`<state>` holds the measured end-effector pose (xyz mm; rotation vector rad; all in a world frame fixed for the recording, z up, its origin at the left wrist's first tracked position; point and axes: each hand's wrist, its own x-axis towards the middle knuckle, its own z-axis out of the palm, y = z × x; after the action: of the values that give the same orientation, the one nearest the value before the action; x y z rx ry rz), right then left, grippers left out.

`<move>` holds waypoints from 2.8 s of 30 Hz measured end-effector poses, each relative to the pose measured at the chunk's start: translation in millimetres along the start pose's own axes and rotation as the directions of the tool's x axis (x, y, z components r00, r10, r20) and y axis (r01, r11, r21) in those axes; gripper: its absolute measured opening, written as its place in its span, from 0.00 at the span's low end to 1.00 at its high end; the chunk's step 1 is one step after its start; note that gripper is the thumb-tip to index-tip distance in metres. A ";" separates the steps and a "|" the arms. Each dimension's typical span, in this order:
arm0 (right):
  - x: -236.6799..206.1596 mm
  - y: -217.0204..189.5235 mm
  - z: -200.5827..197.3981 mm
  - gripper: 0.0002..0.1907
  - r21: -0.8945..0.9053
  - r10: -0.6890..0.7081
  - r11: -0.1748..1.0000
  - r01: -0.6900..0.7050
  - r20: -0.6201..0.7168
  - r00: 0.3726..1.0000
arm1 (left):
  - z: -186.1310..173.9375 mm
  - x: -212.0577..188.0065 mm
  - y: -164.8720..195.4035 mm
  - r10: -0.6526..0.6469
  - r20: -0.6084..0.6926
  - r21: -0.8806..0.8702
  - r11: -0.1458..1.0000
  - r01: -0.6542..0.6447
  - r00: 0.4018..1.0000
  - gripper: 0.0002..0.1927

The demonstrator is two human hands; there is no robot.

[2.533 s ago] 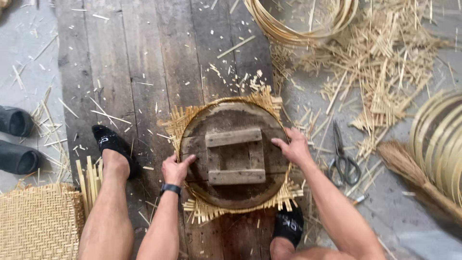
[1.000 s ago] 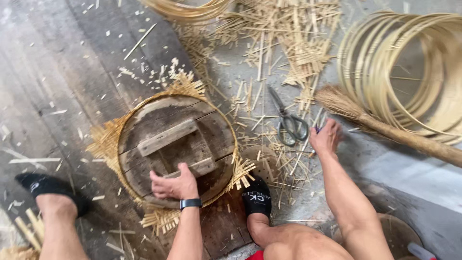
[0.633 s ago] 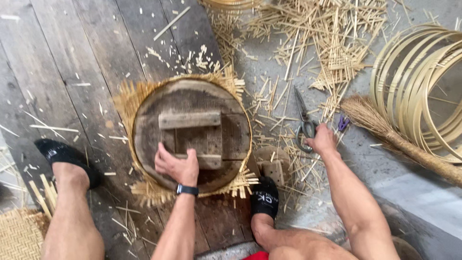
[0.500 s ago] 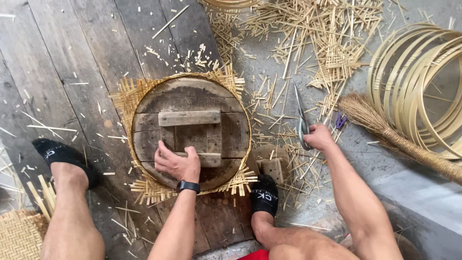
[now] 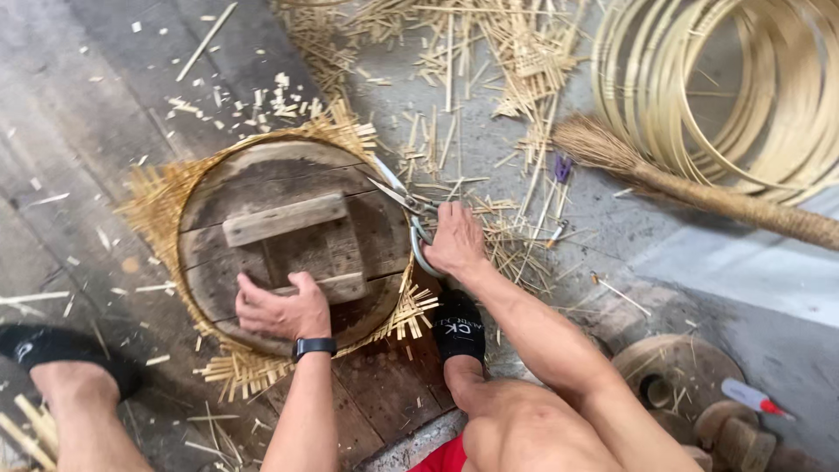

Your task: The person assembles a round woven basket by placing a pre-woven square mat over a circular frame, pressing it into shape, and trimming the excess mat edges with shears. The process is repeated for multiple baskets.

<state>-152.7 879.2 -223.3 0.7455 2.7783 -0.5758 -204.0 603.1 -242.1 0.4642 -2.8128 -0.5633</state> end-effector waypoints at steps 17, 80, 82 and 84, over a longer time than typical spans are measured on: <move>49.1 20.7 3.0 0.12 -0.166 0.003 0.985 0.051 0.314 0.949 | -1.2 -6.4 -3.7 0.021 0.002 -0.010 1.000 -0.021 1.000 0.41; 179.6 -54.7 -17.9 0.16 -0.384 -0.493 0.780 0.494 0.110 0.863 | -7.6 23.8 23.5 -0.279 0.139 -0.277 0.910 0.308 0.950 0.63; 170.9 -37.9 -16.0 0.13 -0.344 -0.543 0.771 0.536 0.086 0.835 | -14.0 35.3 14.0 -0.217 0.203 -0.293 0.917 0.270 0.955 0.63; 154.7 -11.3 -17.6 0.12 -0.304 -0.499 0.806 0.508 0.113 0.859 | -21.5 46.8 3.8 -0.131 0.266 -0.296 0.932 0.211 0.955 0.62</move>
<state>-291.8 945.0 -249.4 -0.0856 2.9314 -0.1830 -242.0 582.8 -213.5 0.6147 -2.8358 -1.1697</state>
